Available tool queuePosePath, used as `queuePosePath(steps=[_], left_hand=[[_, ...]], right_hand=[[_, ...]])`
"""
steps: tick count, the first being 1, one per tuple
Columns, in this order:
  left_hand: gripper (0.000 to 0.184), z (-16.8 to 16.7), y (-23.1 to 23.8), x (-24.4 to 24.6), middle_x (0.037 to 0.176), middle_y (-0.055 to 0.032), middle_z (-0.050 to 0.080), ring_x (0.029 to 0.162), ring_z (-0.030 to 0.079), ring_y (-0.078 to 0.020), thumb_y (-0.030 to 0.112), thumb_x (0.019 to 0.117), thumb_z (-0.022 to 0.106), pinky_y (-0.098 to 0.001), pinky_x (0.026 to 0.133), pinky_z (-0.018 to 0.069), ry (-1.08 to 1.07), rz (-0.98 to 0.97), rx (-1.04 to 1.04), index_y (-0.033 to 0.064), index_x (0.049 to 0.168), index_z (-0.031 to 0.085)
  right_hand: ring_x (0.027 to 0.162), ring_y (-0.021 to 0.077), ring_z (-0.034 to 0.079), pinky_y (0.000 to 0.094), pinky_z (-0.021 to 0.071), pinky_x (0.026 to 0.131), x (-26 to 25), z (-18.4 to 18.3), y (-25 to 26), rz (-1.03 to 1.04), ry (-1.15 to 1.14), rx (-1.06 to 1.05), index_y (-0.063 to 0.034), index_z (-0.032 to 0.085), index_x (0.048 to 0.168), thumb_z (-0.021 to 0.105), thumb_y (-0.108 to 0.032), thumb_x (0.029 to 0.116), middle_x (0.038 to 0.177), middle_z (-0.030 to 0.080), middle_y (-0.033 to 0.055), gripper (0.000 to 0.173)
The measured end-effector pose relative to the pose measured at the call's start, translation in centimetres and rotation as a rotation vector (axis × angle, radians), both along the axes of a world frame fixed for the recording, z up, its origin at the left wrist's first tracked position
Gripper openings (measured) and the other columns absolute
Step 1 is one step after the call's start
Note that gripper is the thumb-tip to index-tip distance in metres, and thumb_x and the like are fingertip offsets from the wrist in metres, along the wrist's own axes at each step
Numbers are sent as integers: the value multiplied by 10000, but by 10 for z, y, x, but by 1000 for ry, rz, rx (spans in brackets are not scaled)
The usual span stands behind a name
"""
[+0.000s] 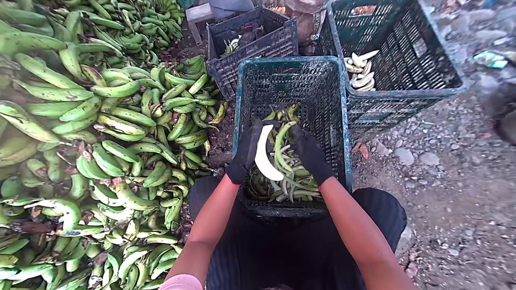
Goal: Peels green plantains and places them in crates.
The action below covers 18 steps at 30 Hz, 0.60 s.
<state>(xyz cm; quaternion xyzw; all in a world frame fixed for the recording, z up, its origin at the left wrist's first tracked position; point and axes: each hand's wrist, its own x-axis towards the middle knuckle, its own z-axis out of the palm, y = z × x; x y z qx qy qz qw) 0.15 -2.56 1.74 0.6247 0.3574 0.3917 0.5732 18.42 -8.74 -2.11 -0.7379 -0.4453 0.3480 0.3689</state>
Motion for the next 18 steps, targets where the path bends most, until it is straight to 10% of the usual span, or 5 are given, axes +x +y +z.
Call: queuePosePath(steps=[4, 8, 11, 14, 18], left_hand=[[481, 2, 16, -33, 1229, -109, 665, 1054, 651, -153, 356, 1114, 303, -387, 961, 533, 422, -42, 117, 88, 1428, 550], [449, 23, 34, -22, 842, -130, 622, 765, 599, -265, 447, 1081, 439, -507, 739, 498, 965, -417, 164, 62, 1131, 665], [458, 82, 31, 29, 1099, -195, 682, 980, 672, -300, 366, 1088, 446, -545, 898, 525, 733, -296, 387, 47, 1390, 575], [600, 133, 31, 71, 1546, -169, 453, 1333, 538, -144, 291, 1073, 476, -305, 1106, 456, 242, -249, 606, 15, 1577, 306], [583, 145, 29, 56, 1287, -127, 625, 967, 638, -73, 256, 1058, 485, -247, 830, 557, 119, -275, 738, -10, 1554, 332]], right_hand=[[939, 401, 654, 675, 472, 788, 30, 24, -16, 34, -183, -82, -63, 635, 1182, 288, -669, 1041, 980, 665, 202, 712], [968, 414, 664, 678, 474, 852, 48, 39, -49, 248, -416, -362, -53, 718, 1011, 517, -730, 939, 958, 698, 212, 710], [1267, 458, 561, 684, 382, 1053, 27, 47, -64, 489, -495, -653, -3, 660, 1226, 489, -713, 962, 1261, 638, 278, 777], [1230, 498, 565, 709, 367, 1042, 10, 51, -88, 667, -575, -578, 21, 645, 1197, 449, -637, 1018, 1206, 641, 303, 710], [1039, 334, 678, 580, 498, 939, 40, 121, -143, 821, -347, -361, -115, 740, 1115, 608, -536, 980, 1046, 729, 135, 461]])
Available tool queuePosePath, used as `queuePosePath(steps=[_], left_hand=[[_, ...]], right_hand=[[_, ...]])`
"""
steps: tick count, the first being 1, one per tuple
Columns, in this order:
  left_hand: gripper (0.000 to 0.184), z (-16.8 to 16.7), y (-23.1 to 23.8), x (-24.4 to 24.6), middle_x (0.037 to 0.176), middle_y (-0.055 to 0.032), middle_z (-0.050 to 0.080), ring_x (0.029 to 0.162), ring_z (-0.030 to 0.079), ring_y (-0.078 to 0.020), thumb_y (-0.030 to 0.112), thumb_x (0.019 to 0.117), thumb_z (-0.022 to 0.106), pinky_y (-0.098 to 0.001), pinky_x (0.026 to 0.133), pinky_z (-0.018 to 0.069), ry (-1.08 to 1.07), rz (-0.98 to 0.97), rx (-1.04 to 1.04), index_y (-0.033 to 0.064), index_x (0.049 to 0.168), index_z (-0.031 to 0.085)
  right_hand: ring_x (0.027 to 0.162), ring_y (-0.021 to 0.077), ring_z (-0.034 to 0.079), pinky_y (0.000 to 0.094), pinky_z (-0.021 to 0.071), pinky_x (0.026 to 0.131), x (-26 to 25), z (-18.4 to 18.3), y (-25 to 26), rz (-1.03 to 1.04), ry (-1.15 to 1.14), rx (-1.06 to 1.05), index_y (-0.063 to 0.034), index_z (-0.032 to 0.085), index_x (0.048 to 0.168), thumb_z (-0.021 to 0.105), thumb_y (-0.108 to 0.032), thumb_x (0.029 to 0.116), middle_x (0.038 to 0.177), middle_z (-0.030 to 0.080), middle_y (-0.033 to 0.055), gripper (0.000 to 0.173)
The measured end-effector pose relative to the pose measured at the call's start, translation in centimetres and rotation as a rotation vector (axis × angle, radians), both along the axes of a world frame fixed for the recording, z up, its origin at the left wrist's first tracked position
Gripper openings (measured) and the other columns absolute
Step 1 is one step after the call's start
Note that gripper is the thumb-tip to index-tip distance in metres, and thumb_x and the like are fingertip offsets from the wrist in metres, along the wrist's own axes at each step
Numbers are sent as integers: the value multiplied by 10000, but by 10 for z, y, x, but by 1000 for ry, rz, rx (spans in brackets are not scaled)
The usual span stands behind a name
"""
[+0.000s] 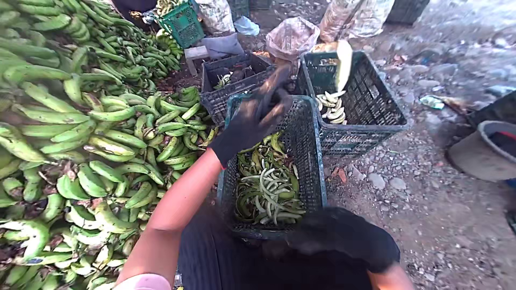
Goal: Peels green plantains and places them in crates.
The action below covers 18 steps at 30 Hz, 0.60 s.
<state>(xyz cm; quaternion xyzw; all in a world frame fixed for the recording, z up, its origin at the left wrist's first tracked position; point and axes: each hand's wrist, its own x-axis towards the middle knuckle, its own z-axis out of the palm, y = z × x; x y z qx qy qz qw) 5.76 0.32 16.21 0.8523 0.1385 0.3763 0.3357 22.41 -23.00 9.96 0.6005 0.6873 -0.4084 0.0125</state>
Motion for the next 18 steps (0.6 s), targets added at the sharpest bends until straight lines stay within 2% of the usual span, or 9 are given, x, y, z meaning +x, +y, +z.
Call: queuePosePath(steps=[1, 2, 3, 5, 7, 10, 13, 16, 18], left_hand=[[574, -15, 3, -16, 1285, -128, 641, 1005, 655, -98, 268, 1070, 467, -283, 887, 560, 68, 29, -38, 4, 1562, 330], [562, -36, 7, -31, 1350, -140, 621, 1085, 668, -135, 288, 1078, 452, -328, 956, 560, 125, 62, -147, 28, 1563, 340], [539, -62, 13, -44, 1378, -152, 604, 1126, 666, -176, 290, 1082, 444, -373, 989, 554, 152, 107, -284, 45, 1555, 364], [518, -119, 16, -66, 1339, -176, 623, 1124, 676, -233, 300, 1093, 438, -428, 987, 557, 184, 213, -510, 61, 1548, 376], [497, -151, 4, -81, 1275, -176, 654, 1086, 680, -248, 312, 1104, 415, -443, 955, 554, 275, 288, -612, 87, 1546, 385], [491, -151, -9, -82, 1248, -177, 669, 1092, 681, -247, 324, 1101, 408, -453, 980, 540, 392, 206, -614, 77, 1525, 426], [484, -143, -14, -82, 1213, -156, 685, 1060, 691, -219, 346, 1099, 416, -427, 964, 549, 356, 177, -618, 85, 1506, 459], [493, -140, -16, -83, 1258, -161, 671, 1123, 663, -238, 354, 1103, 414, -448, 1010, 509, 404, 199, -618, 86, 1514, 453], [483, -146, -14, -81, 1203, -152, 686, 1068, 689, -229, 361, 1103, 411, -437, 973, 545, 391, 166, -612, 90, 1498, 469]], right_hand=[[992, 270, 688, 532, 517, 927, 4, 22, -13, 2, 127, -37, -141, 762, 1112, 699, -512, 924, 1018, 743, 84, 421], [927, 197, 721, 482, 570, 881, 4, 24, -27, 20, 224, 36, -177, 793, 1073, 765, -524, 832, 970, 772, 20, 423], [908, 196, 734, 481, 584, 860, -3, 23, -37, 86, 247, 159, -175, 802, 1082, 765, -565, 798, 958, 778, 26, 483], [931, 310, 720, 552, 554, 867, -24, 19, -46, 277, 174, 326, -172, 777, 1159, 673, -678, 829, 971, 758, 120, 613], [879, 399, 702, 621, 531, 822, -47, 12, -46, 426, 134, 465, -193, 762, 1187, 710, -596, 845, 928, 736, 170, 532], [854, 403, 698, 598, 531, 784, -68, 10, -50, 509, 81, 587, -204, 744, 1214, 729, -520, 841, 905, 725, 170, 489], [769, 343, 689, 522, 545, 770, -72, 14, -58, 472, 26, 757, -153, 770, 1098, 663, -487, 903, 768, 693, 119, 401], [794, 352, 692, 520, 548, 804, -61, 23, -70, 465, 36, 784, -108, 775, 1071, 586, -583, 943, 783, 694, 134, 527], [782, 326, 672, 492, 536, 764, -53, 19, -72, 463, 94, 863, -182, 766, 1123, 436, -667, 987, 806, 684, 117, 602]])
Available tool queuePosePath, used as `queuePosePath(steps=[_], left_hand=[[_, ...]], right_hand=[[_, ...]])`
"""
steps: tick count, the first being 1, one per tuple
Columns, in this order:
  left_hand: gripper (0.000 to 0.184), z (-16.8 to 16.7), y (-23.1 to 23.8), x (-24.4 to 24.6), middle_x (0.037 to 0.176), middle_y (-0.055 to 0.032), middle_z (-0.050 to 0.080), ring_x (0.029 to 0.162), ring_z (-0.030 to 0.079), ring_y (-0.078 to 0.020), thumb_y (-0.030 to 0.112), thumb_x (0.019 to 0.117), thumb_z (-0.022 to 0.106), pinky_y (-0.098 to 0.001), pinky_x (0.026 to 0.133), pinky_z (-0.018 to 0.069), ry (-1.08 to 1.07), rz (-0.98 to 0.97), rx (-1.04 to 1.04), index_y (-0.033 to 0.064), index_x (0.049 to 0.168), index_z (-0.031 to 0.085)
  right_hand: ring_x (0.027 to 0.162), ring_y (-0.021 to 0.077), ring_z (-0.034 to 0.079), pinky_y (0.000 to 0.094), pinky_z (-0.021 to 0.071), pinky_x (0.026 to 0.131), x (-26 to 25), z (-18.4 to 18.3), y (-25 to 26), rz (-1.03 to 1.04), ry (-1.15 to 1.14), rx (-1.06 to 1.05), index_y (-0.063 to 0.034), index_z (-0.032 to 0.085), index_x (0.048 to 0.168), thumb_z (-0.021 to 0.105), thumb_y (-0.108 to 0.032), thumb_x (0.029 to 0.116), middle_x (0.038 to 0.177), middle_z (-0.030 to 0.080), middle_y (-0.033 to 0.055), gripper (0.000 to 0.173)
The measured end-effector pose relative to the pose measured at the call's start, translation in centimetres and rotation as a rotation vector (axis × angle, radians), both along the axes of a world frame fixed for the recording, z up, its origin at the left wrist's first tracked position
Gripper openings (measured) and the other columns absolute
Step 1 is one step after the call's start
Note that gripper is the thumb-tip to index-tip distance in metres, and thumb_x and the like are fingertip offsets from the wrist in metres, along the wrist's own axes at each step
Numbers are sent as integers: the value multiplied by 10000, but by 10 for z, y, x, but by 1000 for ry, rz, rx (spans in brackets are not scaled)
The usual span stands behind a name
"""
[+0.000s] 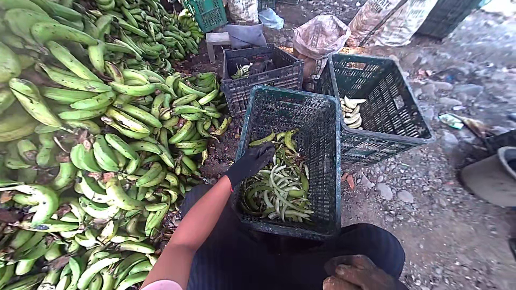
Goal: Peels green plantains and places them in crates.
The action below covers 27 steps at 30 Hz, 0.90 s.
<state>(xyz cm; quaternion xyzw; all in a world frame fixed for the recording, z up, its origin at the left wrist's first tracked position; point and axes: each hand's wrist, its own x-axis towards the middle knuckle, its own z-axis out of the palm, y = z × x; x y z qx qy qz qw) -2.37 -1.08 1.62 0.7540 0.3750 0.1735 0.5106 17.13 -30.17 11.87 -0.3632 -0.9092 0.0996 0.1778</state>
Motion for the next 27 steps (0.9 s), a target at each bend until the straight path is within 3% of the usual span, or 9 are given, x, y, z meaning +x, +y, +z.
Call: queuePosePath(steps=[4, 6, 9, 12, 15, 18, 20, 24, 27], left_hand=[[486, -1, -1, 2, 1196, -139, 694, 1036, 697, -217, 377, 1098, 409, -424, 940, 559, -59, -12, -46, 112, 1501, 469], [483, -1, 1, 2, 1222, -153, 683, 1049, 696, -212, 350, 1101, 400, -411, 943, 567, -118, 19, -55, 81, 1496, 469], [499, -6, 2, 0, 1287, -155, 654, 1089, 686, -212, 354, 1101, 393, -407, 960, 570, -140, 63, -74, 73, 1510, 450], [508, -14, 1, 3, 1315, -176, 636, 1112, 679, -225, 352, 1100, 403, -416, 974, 561, -33, 66, -49, 57, 1512, 437], [565, -30, 2, 14, 1310, -205, 639, 1187, 640, -321, 443, 1086, 419, -547, 1046, 477, 290, -36, 69, 105, 1539, 431], [564, -58, -11, 41, 1280, -202, 650, 1198, 619, -385, 469, 1072, 440, -648, 1020, 446, 581, -277, 265, 137, 1527, 459], [543, -75, -29, 72, 1343, -195, 630, 1264, 581, -405, 440, 1061, 485, -653, 1054, 417, 695, -448, 430, 146, 1518, 487], [502, -131, -61, 140, 1381, -212, 589, 1274, 546, -446, 242, 1013, 550, -634, 1026, 426, 846, -668, 661, 120, 1496, 486], [395, -173, -66, 157, 1374, -200, 602, 1304, 542, -424, 278, 1059, 473, -636, 985, 483, 880, -337, 419, 162, 1422, 577]], right_hand=[[830, 314, 714, 493, 554, 802, 5, -13, 4, -81, 185, -106, -220, 757, 1208, 447, -727, 951, 899, 738, 160, 647], [883, 303, 732, 531, 574, 837, 5, -19, 8, -250, 306, -242, -176, 775, 1193, 597, -731, 864, 976, 761, 163, 670], [965, 94, 715, 333, 613, 872, 13, -40, 18, -457, 659, -410, -162, 748, 1218, 679, -641, 883, 1070, 762, 0, 589], [742, 31, 652, 240, 575, 658, 29, -45, 37, -752, 970, -525, -170, 728, 1219, 575, -532, 987, 947, 734, -71, 457], [674, 60, 649, 261, 563, 589, 64, -43, 78, -726, 1130, -545, -119, 519, 1350, 347, -640, 1030, 1094, 732, -41, 635], [601, 93, 591, 317, 580, 616, 87, -51, 128, -592, 1618, -659, -134, 549, 1264, 106, -629, 1047, 755, 630, -54, 699], [572, 90, 565, 312, 572, 599, 95, -70, 155, -506, 1863, -690, -104, 561, 1238, 5, -650, 1023, 686, 567, -58, 808], [552, 104, 565, 306, 556, 565, 91, -103, 171, -632, 2015, -767, -110, 570, 1138, 102, -634, 1055, 664, 555, -35, 708], [528, 136, 537, 326, 542, 531, 91, -109, 174, -561, 2012, -833, -114, 586, 1063, 170, -652, 1053, 668, 550, 3, 680]])
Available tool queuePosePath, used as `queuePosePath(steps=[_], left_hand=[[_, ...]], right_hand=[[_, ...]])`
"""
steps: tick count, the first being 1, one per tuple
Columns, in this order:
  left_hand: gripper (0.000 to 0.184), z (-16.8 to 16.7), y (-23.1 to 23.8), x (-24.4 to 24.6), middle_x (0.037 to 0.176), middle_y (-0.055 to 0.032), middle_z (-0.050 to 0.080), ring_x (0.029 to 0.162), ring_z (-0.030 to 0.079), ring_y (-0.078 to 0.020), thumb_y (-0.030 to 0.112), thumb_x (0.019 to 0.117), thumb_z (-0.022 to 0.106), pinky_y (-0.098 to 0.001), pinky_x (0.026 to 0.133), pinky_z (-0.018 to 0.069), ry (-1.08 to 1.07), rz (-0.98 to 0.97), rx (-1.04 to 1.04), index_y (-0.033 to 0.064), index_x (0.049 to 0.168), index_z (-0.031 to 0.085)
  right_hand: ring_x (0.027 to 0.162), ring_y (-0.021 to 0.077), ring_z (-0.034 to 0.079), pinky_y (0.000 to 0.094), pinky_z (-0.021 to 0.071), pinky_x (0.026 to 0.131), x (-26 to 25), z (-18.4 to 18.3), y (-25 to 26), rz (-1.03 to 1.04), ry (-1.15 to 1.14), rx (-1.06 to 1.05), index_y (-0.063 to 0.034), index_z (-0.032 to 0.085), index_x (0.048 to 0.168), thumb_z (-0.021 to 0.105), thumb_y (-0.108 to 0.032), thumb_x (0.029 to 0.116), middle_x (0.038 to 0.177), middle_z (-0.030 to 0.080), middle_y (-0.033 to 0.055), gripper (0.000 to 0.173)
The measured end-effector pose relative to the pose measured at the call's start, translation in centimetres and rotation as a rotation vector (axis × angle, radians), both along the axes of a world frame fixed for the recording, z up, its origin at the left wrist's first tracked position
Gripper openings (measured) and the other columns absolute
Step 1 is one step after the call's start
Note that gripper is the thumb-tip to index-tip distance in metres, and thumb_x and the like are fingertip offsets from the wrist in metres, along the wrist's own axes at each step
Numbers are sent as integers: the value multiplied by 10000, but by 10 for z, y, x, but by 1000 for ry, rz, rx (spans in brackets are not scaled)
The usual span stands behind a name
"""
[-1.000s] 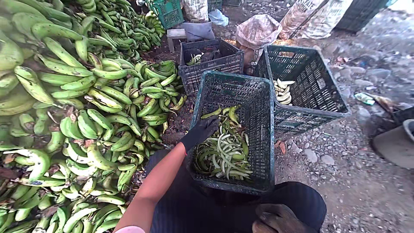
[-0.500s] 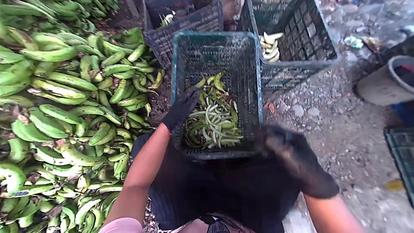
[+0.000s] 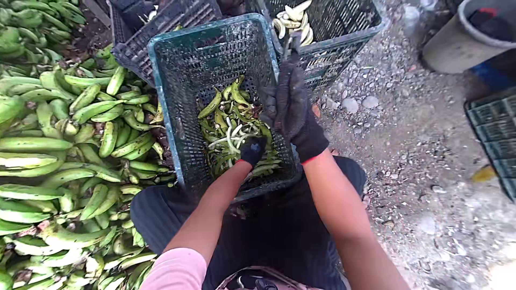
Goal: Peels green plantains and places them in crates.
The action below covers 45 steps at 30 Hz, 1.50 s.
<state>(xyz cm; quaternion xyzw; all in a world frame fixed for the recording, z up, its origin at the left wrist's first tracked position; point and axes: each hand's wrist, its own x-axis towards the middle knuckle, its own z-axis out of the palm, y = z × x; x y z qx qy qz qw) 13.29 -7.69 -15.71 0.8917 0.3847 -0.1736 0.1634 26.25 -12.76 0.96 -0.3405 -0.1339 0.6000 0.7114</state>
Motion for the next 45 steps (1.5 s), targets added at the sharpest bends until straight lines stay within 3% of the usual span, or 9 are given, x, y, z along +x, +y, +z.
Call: queuePosePath(steps=[3, 6, 12, 16, 24, 32, 36, 40, 45], left_hand=[[439, 7, 10, 10, 1315, -226, 635, 1242, 585, -451, 378, 1063, 462, -677, 944, 486, 2, 122, -32, 131, 1403, 590], [681, 19, 35, -1, 1317, -255, 621, 1201, 599, -484, 415, 1029, 557, -687, 970, 467, 2, 20, -87, 174, 1608, 291], [536, 82, 67, -61, 1579, -152, 404, 1412, 447, -220, 204, 1080, 476, -422, 1159, 385, -820, 510, -598, 73, 1576, 320], [559, 125, 58, -119, 1468, -60, 530, 1290, 547, -134, 424, 1102, 330, -360, 1090, 470, -1219, 466, -615, 118, 1569, 317], [628, 151, 91, -135, 1316, -142, 613, 1182, 614, -170, 207, 931, 750, -377, 1035, 506, -1111, 795, -407, 21, 1446, 442], [682, 156, 86, -137, 1242, -87, 649, 1124, 657, -131, 0, 840, 774, -318, 1006, 552, -1596, 624, -287, -7, 1418, 413], [566, 157, 69, -140, 1256, -32, 663, 1109, 652, -78, 123, 897, 775, -300, 982, 541, -1353, 543, -121, 91, 1395, 510], [528, 153, 72, -125, 1183, -56, 696, 1080, 669, -61, 2, 841, 778, -257, 981, 552, -1529, 486, -76, -32, 1317, 552], [615, 161, 61, -133, 1309, -17, 646, 1138, 654, -120, 113, 898, 775, -338, 981, 563, -1496, 500, -67, 149, 1445, 496]], right_hand=[[544, 145, 563, 348, 574, 567, 7, 14, -3, -12, -110, 14, -78, 579, 1146, 155, -589, 1080, 670, 550, 7, 668], [565, 143, 570, 333, 570, 574, 12, 18, -5, -34, -162, 15, -59, 565, 1187, 138, -562, 1090, 703, 558, 12, 667], [684, 154, 627, 373, 595, 691, 6, 13, 11, -59, -175, -55, -111, 559, 1220, 180, -598, 1078, 792, 599, 11, 633], [645, 143, 642, 329, 602, 636, -4, 10, 21, -34, -260, -48, -94, 566, 1251, 144, -623, 1064, 758, 633, 12, 702], [652, 137, 632, 340, 587, 639, -48, 4, 27, 107, -556, -66, -103, 392, 1508, 241, -585, 1076, 961, 668, 62, 665], [557, 132, 646, 292, 601, 570, -114, -24, 27, 428, -593, -311, 6, 536, 1246, 240, -576, 1086, 667, 601, 39, 672], [539, 106, 617, 291, 582, 567, -125, 2, 15, 170, -683, -5, -3, 537, 1307, 276, -451, 1106, 667, 619, 8, 556], [503, 81, 617, 263, 571, 501, -126, 18, 12, -106, -689, 431, -87, 550, 1299, 347, -671, 1025, 656, 654, -37, 676], [552, 178, 586, 361, 560, 555, -125, -71, 19, 509, -529, -527, -13, 548, 1040, 262, -621, 1071, 671, 543, 54, 673]])
